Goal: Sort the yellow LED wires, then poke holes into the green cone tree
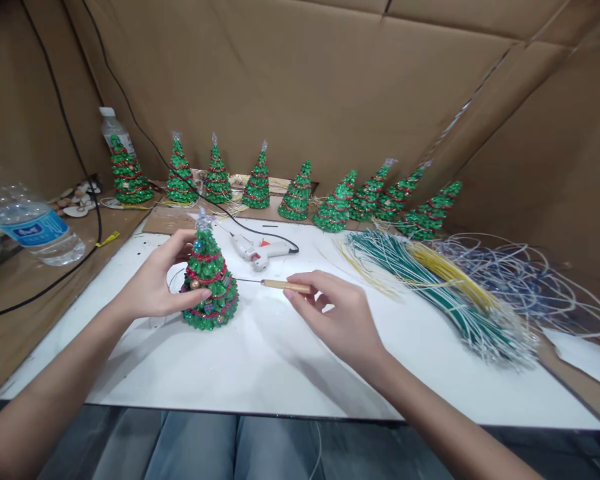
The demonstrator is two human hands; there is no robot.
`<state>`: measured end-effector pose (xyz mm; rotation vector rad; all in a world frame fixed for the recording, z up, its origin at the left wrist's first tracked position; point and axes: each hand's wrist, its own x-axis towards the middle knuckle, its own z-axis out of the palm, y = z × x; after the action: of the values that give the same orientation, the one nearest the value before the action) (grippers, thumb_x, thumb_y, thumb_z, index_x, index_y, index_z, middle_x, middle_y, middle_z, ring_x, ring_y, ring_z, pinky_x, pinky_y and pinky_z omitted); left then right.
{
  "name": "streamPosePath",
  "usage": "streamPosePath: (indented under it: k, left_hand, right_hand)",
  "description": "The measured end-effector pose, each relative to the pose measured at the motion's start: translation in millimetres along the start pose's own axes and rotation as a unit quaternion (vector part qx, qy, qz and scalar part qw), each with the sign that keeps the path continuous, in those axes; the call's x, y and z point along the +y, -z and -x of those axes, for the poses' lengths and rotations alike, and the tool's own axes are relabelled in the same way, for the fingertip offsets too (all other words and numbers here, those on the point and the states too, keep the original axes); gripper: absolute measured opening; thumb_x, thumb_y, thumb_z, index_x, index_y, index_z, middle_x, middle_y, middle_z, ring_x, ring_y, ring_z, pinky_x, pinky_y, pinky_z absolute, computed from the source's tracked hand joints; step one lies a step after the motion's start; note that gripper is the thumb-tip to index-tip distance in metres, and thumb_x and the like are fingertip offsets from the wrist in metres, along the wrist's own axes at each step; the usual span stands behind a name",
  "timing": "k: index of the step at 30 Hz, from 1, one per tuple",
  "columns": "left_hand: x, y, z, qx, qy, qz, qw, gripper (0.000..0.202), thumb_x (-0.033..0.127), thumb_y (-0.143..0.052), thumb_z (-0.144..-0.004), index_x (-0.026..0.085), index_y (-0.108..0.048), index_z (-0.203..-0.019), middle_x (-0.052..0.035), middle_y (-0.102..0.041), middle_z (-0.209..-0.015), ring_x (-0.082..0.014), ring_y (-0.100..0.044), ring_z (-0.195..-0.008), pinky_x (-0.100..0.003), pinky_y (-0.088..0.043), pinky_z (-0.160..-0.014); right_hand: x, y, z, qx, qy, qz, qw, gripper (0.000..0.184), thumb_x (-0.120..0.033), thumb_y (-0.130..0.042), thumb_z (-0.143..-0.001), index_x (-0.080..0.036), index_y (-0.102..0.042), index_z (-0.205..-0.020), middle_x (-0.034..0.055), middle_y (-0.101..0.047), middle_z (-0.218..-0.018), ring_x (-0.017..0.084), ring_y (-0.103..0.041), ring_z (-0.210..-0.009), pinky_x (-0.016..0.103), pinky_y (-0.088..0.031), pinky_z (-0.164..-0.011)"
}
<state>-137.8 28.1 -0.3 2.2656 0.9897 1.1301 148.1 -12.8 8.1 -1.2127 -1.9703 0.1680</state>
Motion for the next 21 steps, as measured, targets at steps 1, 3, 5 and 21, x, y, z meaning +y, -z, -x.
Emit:
streamPosePath:
  k: [1,3,5,21]
  left_hand:
    - [0.0,0.0,-0.2,0.000,0.001,-0.001,1.000,0.063,0.024,-0.075,-0.069,0.023,-0.044,-0.124,-0.0071,-0.058,-0.116,-0.0243,-0.061,-0.104,-0.040,-0.050,-0.095]
    - [-0.3,0.3,-0.5,0.000,-0.002,0.001,1.000,0.063,0.023,-0.075,-0.069,0.024,-0.044,-0.124,-0.0068,-0.059,-0.117,-0.0242,-0.062,-0.104,-0.040,-0.051,-0.094]
    - [-0.6,0.6,-0.8,0.000,-0.003,0.005,1.000,0.063,0.025,-0.075,-0.069,0.024,-0.044,-0.124,-0.0072,-0.059,-0.118,-0.0243,-0.062,-0.104,-0.040,-0.051,-0.094]
    - [-1.2,-0.2,-1.8,0.000,-0.008,0.017,1.000,0.064,0.031,-0.079,-0.070,0.023,-0.046,-0.123,-0.0081,-0.059,-0.117,-0.0251,-0.062,-0.105,-0.039,-0.054,-0.090]
  right_hand:
    - [-9.5,5.7,-1.9,0.019,-0.019,-0.026,0.999,0.009,-0.028,-0.067,-0.083,-0.020,-0.070,-0.087,0.0022,-0.071,-0.080,0.012,-0.063,-0.063,0.022,-0.050,-0.049]
    - [-27.3,13.4,-5.4,0.060,-0.047,-0.077,0.994,0.008,-0.028,-0.069,-0.082,-0.021,-0.069,-0.086,-0.0008,-0.066,-0.071,0.009,-0.056,-0.051,0.021,-0.044,-0.040]
    - [-42.2,14.6,-8.5,0.105,-0.046,-0.141,0.983,0.007,-0.029,-0.065,-0.086,-0.022,-0.067,-0.089,-0.0026,-0.060,-0.068,0.007,-0.050,-0.044,0.021,-0.041,-0.036]
    - [-66.6,-44.7,-18.9,0.157,0.262,-0.236,0.923,0.010,-0.023,-0.046,-0.097,-0.020,-0.052,-0.105,0.0062,-0.070,-0.088,0.014,-0.070,-0.075,0.024,-0.059,-0.058]
